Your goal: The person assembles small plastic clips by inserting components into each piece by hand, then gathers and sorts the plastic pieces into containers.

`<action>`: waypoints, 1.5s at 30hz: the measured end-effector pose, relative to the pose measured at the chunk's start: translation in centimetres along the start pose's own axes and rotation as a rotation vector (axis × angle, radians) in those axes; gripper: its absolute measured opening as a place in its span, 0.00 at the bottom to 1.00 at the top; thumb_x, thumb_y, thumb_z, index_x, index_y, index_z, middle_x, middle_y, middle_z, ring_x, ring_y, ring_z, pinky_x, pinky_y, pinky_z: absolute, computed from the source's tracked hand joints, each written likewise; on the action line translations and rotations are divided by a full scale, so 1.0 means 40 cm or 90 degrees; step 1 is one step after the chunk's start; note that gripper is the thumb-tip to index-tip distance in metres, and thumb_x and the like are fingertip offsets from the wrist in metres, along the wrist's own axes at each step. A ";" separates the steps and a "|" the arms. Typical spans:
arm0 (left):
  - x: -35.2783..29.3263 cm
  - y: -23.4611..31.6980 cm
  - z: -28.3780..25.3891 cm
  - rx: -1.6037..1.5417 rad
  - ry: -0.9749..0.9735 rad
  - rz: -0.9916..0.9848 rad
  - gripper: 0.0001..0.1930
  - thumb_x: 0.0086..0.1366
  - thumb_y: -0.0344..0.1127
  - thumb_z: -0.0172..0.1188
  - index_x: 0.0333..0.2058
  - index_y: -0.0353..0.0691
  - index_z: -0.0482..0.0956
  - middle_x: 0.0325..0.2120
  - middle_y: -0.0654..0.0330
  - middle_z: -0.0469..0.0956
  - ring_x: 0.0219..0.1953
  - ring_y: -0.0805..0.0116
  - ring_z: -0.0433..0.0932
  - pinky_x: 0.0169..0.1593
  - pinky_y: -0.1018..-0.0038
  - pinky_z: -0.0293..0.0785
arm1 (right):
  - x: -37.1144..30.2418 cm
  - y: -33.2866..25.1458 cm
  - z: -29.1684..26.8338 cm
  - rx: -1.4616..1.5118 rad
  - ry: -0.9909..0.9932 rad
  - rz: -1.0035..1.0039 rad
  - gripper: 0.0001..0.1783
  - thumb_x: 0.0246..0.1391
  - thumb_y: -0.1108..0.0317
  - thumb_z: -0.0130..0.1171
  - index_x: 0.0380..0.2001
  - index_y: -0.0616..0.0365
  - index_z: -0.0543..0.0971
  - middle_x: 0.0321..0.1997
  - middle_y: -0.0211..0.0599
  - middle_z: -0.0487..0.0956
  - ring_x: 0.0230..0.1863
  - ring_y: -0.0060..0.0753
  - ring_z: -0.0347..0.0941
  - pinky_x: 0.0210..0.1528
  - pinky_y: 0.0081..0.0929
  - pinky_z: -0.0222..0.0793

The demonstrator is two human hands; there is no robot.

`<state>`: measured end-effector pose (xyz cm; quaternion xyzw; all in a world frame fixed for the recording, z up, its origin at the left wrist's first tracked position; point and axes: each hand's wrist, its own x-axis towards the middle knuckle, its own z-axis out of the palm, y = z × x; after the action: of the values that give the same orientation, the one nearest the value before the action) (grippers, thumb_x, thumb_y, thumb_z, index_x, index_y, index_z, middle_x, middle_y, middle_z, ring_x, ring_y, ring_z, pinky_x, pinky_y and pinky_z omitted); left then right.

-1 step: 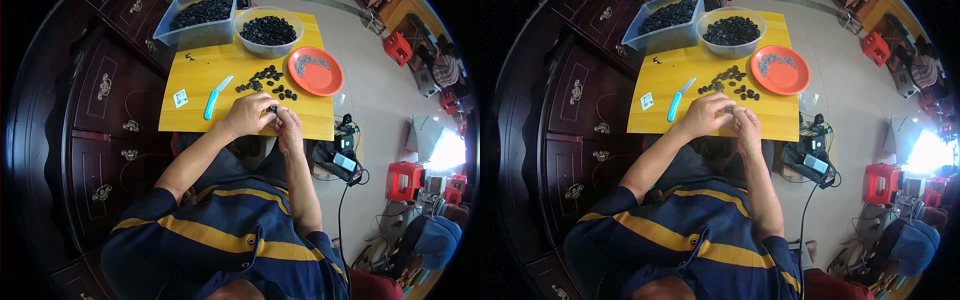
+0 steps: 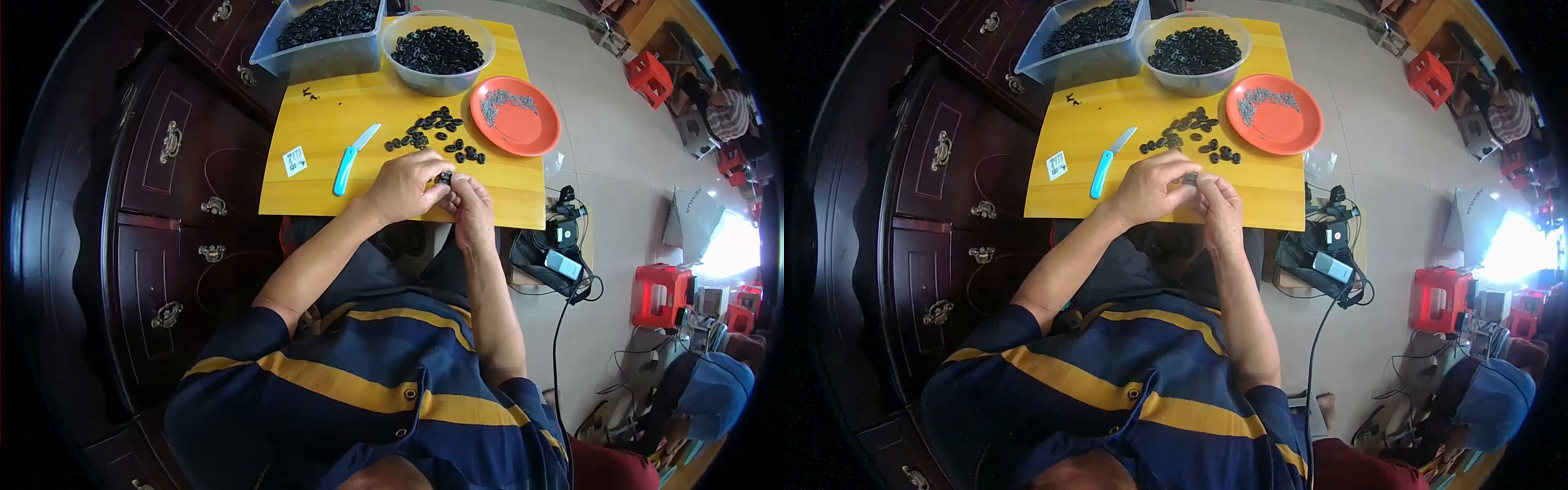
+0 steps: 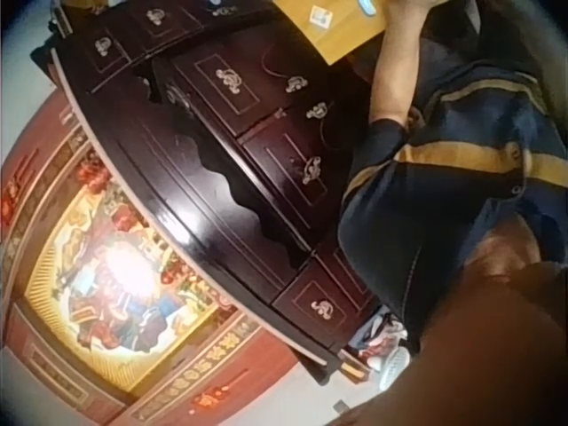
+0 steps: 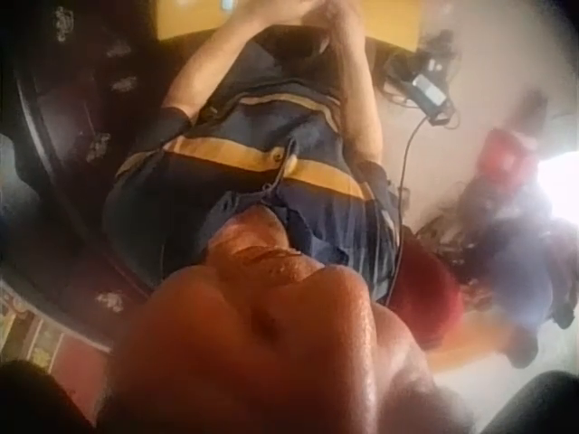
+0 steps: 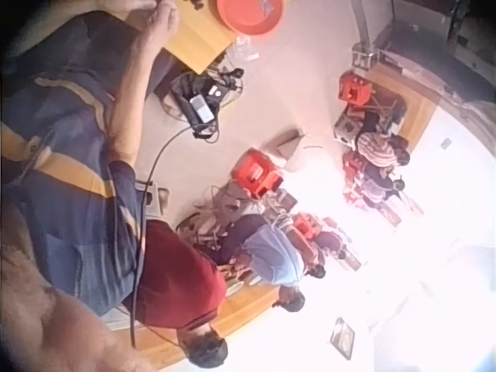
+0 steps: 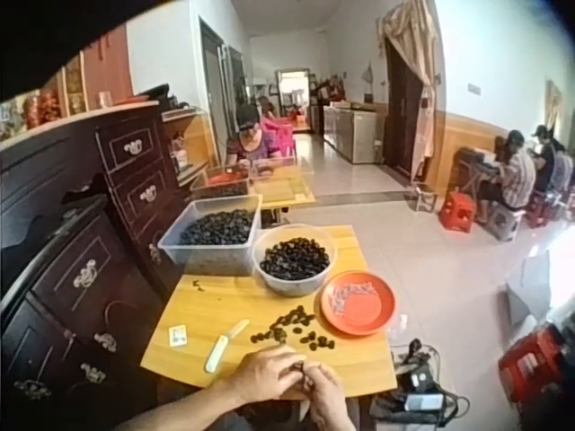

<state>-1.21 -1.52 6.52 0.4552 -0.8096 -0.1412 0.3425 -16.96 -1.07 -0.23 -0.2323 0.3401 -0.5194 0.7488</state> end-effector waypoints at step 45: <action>-0.017 -0.051 0.014 -0.029 -0.032 0.011 0.11 0.56 0.34 0.65 0.38 0.40 0.81 0.30 0.55 0.78 0.33 0.53 0.80 0.36 0.63 0.76 | -0.008 0.015 0.015 -0.199 0.051 -0.100 0.08 0.65 0.65 0.56 0.34 0.57 0.78 0.23 0.20 0.71 0.23 0.12 0.63 0.27 0.12 0.58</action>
<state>-0.03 -2.11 4.69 0.4365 -0.8184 -0.1681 0.3337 -16.24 -0.55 -0.17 -0.3511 0.4267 -0.5261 0.6465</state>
